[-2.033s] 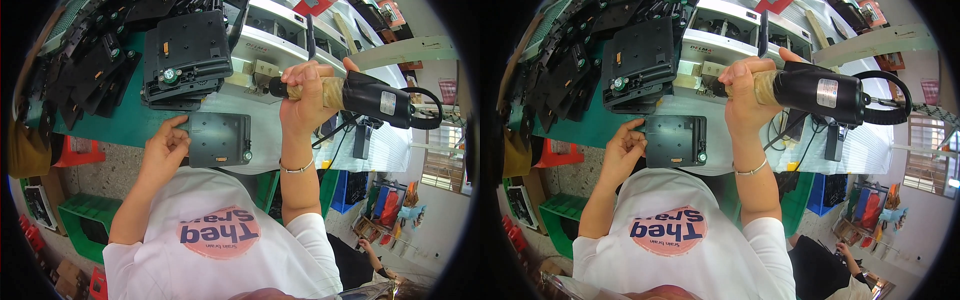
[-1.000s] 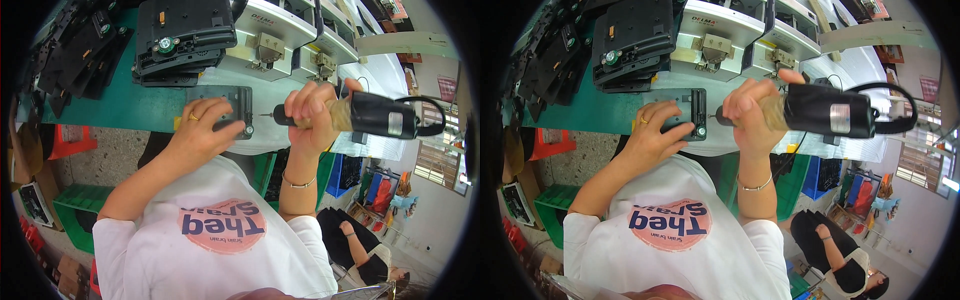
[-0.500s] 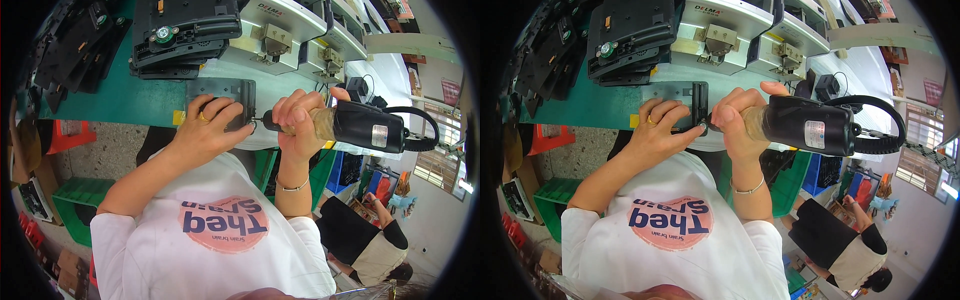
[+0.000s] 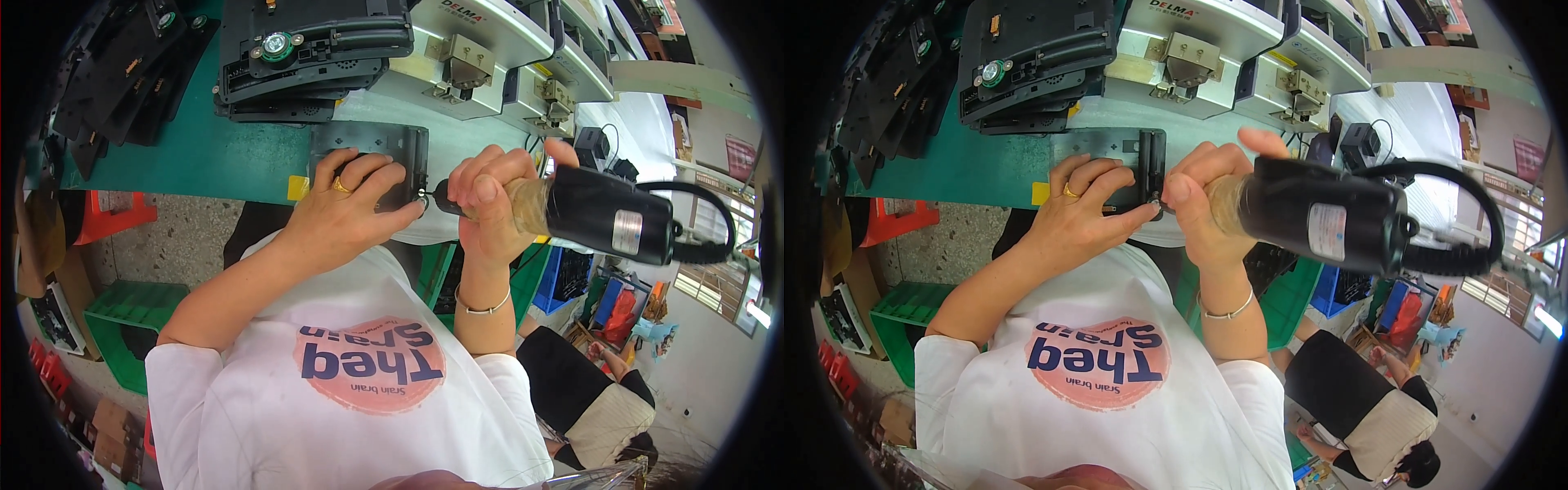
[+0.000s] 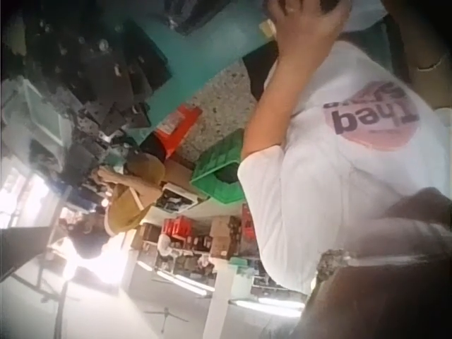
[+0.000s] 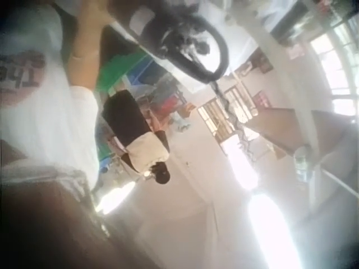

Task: The person assembles plastic housing components by securing plastic covers to the housing with screws, using an electric screwdriver at a factory workbench.

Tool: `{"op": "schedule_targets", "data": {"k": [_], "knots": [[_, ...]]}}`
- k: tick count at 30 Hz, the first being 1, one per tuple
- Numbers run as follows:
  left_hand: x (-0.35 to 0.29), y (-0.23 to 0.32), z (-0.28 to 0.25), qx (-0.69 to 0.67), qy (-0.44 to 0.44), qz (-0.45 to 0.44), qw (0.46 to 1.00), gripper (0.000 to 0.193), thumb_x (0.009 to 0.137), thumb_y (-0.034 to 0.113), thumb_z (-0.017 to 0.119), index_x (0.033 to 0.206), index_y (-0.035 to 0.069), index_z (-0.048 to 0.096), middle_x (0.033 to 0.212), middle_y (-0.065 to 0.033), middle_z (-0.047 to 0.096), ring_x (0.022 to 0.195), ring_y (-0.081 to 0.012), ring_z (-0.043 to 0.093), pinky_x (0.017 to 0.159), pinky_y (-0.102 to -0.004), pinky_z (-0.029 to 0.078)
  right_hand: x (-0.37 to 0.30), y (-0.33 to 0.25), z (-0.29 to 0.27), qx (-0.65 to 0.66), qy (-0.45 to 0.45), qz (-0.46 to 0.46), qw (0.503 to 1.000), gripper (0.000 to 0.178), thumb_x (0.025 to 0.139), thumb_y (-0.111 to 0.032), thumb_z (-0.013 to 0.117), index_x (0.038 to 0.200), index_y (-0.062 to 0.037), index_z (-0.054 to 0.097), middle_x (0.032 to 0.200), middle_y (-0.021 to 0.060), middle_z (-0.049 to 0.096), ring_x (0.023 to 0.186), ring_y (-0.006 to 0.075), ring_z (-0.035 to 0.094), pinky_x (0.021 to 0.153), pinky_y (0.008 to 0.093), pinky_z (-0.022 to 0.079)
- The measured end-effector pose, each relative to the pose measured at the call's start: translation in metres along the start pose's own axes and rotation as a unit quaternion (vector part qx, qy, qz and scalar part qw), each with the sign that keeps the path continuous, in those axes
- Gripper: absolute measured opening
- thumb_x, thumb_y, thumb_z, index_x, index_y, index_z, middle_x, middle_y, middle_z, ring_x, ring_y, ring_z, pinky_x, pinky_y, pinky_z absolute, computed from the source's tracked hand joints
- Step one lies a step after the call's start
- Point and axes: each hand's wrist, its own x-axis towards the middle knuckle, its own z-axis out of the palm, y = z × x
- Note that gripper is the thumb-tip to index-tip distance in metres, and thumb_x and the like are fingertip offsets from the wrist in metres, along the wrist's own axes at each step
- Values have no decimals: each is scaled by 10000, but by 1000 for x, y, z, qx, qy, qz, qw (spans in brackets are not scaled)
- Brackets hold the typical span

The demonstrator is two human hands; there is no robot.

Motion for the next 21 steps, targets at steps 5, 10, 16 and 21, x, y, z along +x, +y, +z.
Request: {"op": "schedule_targets", "data": {"k": [5, 10, 16, 21], "knots": [[0, -1, -1, -13, -9, -6, 1000, 386, 616, 160, 769, 982, 271, 722, 1108, -24, 542, 1120, -226, 505, 1006, -467, 364, -7, 1, 2, -31, -17, -52, 998, 505, 860, -34, 709, 1193, -163, 351, 651, 34, 479, 517, 156, 464, 457, 311, 458], [-1, -3, 1, -12, -14, -5, 1000, 385, 637, 159, 744, 1002, 279, 717, 1111, -27, 541, 1130, -231, 500, 1024, -476, 358, -12, 3, 5, -5, -19, -72, 997, 529, 822, 75, 682, 1169, -102, 324, 702, 64, 555, 563, 171, 539, 570, 326, 511], [-3, -4, -4, -44, -55, -9, 997, 301, 776, 156, 624, 1058, 263, 634, 1196, -63, 518, 1217, -248, 459, 1057, -499, 318, -6, -6, 15, 28, 34, -19, 999, 627, 786, 67, 729, 1230, -87, 313, 703, 60, 568, 559, 168, 543, 567, 307, 503], [-2, -4, -6, -45, -58, -8, 997, 292, 770, 153, 622, 1042, 258, 626, 1198, -63, 518, 1220, -250, 457, 1059, -497, 319, -6, -3, 9, -2, 12, -17, 1000, 642, 778, 82, 730, 1230, -94, 310, 698, 62, 568, 556, 172, 538, 573, 308, 497]]}}
